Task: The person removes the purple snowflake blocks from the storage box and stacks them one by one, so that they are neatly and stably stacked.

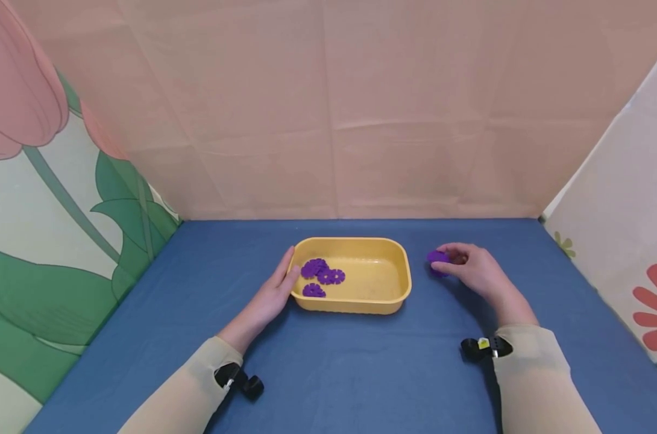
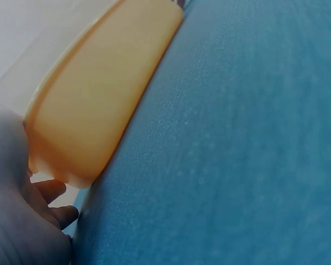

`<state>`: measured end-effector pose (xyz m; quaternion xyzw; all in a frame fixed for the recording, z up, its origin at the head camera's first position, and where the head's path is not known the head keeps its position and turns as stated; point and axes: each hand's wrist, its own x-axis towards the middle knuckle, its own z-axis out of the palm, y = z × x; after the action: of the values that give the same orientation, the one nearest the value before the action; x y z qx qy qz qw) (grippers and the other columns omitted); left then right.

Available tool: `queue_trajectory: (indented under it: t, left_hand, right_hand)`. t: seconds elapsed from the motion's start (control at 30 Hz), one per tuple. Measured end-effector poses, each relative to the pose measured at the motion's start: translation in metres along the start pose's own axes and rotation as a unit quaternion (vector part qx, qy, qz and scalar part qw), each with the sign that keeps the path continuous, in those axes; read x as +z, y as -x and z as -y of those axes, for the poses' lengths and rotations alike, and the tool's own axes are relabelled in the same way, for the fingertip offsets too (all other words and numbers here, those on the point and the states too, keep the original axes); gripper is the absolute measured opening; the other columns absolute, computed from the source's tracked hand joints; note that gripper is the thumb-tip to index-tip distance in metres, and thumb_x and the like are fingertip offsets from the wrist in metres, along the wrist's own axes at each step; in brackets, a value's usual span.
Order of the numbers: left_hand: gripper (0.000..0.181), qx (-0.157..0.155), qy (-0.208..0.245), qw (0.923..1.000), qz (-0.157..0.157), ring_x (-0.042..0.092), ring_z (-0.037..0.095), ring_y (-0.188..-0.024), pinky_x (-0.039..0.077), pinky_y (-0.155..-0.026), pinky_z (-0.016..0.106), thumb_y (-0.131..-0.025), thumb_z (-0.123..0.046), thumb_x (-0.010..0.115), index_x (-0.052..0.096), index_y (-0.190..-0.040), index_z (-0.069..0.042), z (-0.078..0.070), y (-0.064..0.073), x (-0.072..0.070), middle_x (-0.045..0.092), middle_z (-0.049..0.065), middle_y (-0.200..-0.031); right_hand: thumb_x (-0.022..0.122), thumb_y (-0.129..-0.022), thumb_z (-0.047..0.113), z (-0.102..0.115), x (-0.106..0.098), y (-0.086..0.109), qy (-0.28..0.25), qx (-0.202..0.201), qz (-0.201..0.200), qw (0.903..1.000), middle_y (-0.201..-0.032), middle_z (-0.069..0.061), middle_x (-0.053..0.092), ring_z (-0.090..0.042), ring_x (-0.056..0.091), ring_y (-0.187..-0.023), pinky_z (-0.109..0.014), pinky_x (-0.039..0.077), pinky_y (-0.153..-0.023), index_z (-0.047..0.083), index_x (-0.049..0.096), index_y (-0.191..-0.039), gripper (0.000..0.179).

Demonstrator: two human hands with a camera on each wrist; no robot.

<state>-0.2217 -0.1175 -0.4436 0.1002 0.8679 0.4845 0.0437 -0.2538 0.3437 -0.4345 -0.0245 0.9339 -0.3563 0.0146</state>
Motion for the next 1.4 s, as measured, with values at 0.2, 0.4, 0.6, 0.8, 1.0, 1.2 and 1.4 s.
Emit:
queue_trajectory:
  t: [0.2,0.4,0.6,0.8,1.0,1.2,1.4]
  left_hand:
    - [0.07,0.0,0.005,1.0,0.002,0.012,0.034,-0.169,0.003,-0.135,0.058,-0.119,-0.056,0.036,0.011,-0.18,-0.032,0.001,0.0,0.001,0.02,0.001,-0.183]
    - [0.07,-0.002,0.001,1.0,0.0,0.012,0.034,-0.169,0.004,-0.135,0.057,-0.119,-0.058,0.036,0.011,-0.179,-0.034,0.003,-0.002,0.001,0.021,0.001,-0.183]
    - [0.078,-0.004,0.0,1.0,0.004,0.011,0.033,-0.169,0.003,-0.135,0.057,-0.114,-0.071,0.032,0.009,-0.179,-0.036,0.003,-0.001,0.0,0.019,-0.001,-0.183]
    - [0.072,-0.003,0.004,1.0,0.003,0.011,0.032,-0.169,0.003,-0.135,0.056,-0.118,-0.062,0.034,0.009,-0.179,-0.034,0.002,-0.002,0.0,0.019,-0.001,-0.183]
    - [0.069,0.0,-0.001,1.0,0.002,0.013,0.032,-0.169,0.004,-0.135,0.057,-0.12,-0.054,0.037,0.011,-0.18,-0.032,0.004,-0.002,0.0,0.02,0.002,-0.183]
    - [0.068,-0.003,-0.002,1.0,0.0,0.013,0.03,-0.169,0.004,-0.135,0.056,-0.12,-0.053,0.036,0.01,-0.18,-0.031,0.005,-0.002,-0.001,0.02,0.0,-0.183]
    - [0.069,-0.003,0.002,1.0,-0.002,0.013,0.032,-0.169,0.004,-0.135,0.059,-0.12,-0.052,0.036,0.012,-0.18,-0.027,0.007,-0.002,-0.001,0.02,0.002,-0.183]
  right_hand:
    - [0.079,-0.102,0.054,-0.006,0.001,0.0,0.01,0.006,0.006,0.9999,-0.133,-0.025,0.065,-0.039,0.058,-0.114,-0.04,0.055,-0.085,0.003,0.064,-0.149,0.07]
    - [0.08,-0.103,0.049,-0.008,0.002,-0.001,0.028,-0.002,0.008,0.9996,-0.128,-0.025,0.065,-0.037,0.058,-0.107,-0.036,0.052,-0.078,0.0,0.067,-0.146,0.067]
    - [0.081,-0.103,0.046,-0.009,0.002,-0.003,0.046,-0.006,0.016,0.9988,-0.129,-0.027,0.065,-0.038,0.057,-0.107,-0.042,0.049,-0.082,-0.001,0.067,-0.145,0.065]
    - [0.082,-0.103,0.042,-0.009,0.001,-0.005,0.057,-0.016,0.021,0.998,-0.129,-0.029,0.066,-0.039,0.058,-0.106,-0.048,0.049,-0.085,-0.004,0.068,-0.144,0.063]
    - [0.084,-0.102,0.04,-0.01,0.003,-0.006,0.064,-0.02,0.024,0.9974,-0.126,-0.028,0.066,-0.04,0.057,-0.106,-0.049,0.049,-0.085,-0.005,0.068,-0.143,0.063]
    - [0.084,-0.101,0.041,-0.011,0.004,-0.007,0.066,-0.025,0.027,0.9971,-0.127,-0.028,0.066,-0.04,0.056,-0.107,-0.051,0.05,-0.087,-0.005,0.068,-0.143,0.064]
    - [0.084,-0.101,0.04,-0.012,0.005,-0.007,0.063,-0.026,0.033,0.9972,-0.13,-0.028,0.065,-0.042,0.056,-0.111,-0.056,0.051,-0.09,-0.005,0.067,-0.145,0.065]
